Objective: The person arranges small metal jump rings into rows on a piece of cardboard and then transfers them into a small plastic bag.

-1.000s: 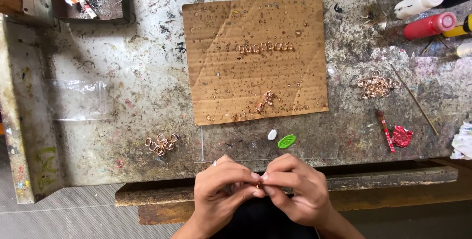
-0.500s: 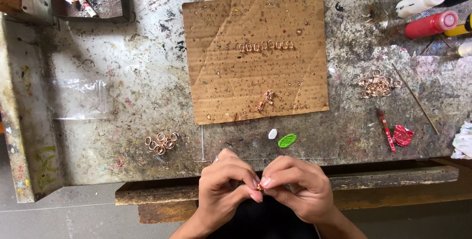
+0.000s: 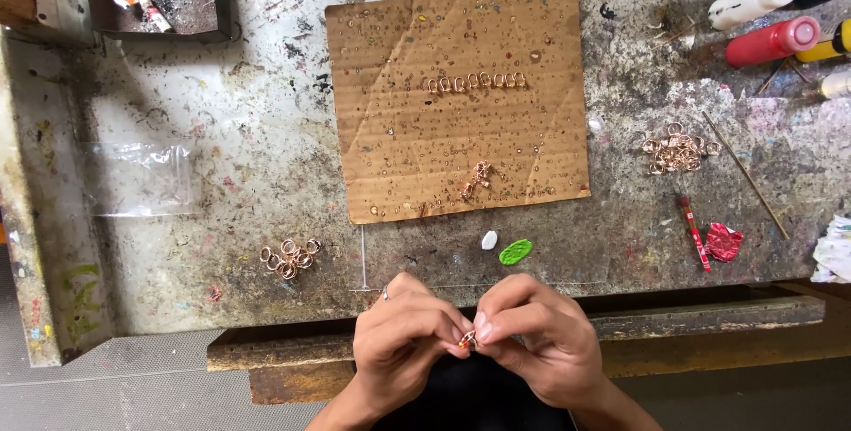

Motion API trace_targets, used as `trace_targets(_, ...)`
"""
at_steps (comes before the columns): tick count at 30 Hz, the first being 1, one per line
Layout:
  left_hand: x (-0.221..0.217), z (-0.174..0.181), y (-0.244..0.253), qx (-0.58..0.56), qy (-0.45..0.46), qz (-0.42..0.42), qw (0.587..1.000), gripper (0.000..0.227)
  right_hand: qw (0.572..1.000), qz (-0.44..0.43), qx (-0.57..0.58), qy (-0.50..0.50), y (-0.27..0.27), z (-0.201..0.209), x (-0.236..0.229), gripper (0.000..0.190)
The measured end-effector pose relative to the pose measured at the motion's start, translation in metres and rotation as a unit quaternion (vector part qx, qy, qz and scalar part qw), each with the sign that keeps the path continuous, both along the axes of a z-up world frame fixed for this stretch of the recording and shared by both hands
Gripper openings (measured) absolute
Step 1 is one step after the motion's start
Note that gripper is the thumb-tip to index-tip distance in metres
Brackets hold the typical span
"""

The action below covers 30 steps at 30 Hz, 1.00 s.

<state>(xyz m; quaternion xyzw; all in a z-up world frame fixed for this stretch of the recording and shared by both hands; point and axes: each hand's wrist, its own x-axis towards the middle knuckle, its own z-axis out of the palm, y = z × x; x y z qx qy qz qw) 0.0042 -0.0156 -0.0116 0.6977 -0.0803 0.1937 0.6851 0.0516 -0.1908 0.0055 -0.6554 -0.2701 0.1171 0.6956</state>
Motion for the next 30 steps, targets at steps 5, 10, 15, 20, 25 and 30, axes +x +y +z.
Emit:
trace_targets(5, -0.001, 0.000, 0.000, 0.002, 0.004, -0.001, 1.000, 0.015, 1.000, -0.018, -0.017, -0.001, 0.000, -0.003, 0.000, 0.009)
trace_targets(10, -0.003, -0.002, 0.001, -0.005, 0.006, -0.002, 1.000, 0.012, 1.000, -0.019, -0.011, 0.008, -0.001, -0.002, 0.004, 0.008)
trace_targets(15, -0.004, -0.004, 0.014, 0.052, 0.031, -0.010, 0.998, 0.007, 0.967, -0.063, -0.158, -0.192, -0.016, -0.009, 0.038, 0.003)
trace_targets(20, 0.008, 0.016, 0.041, 0.162, 0.031, -0.037, 0.986, 0.010, 0.905, -0.025, -0.315, -0.285, -0.010, -0.002, 0.089, 0.019)
trace_targets(25, 0.026, 0.025, 0.072, 0.288, -0.002, -0.040, 0.957, 0.021, 0.877, 0.007, -0.371, -0.306, -0.003, -0.006, 0.114, 0.022)
trace_targets(30, 0.082, 0.045, 0.098, 0.493, -0.014, -0.049, 0.869, 0.014, 0.866, -0.025, -0.392, -0.310, -0.004, 0.005, 0.141, 0.024)
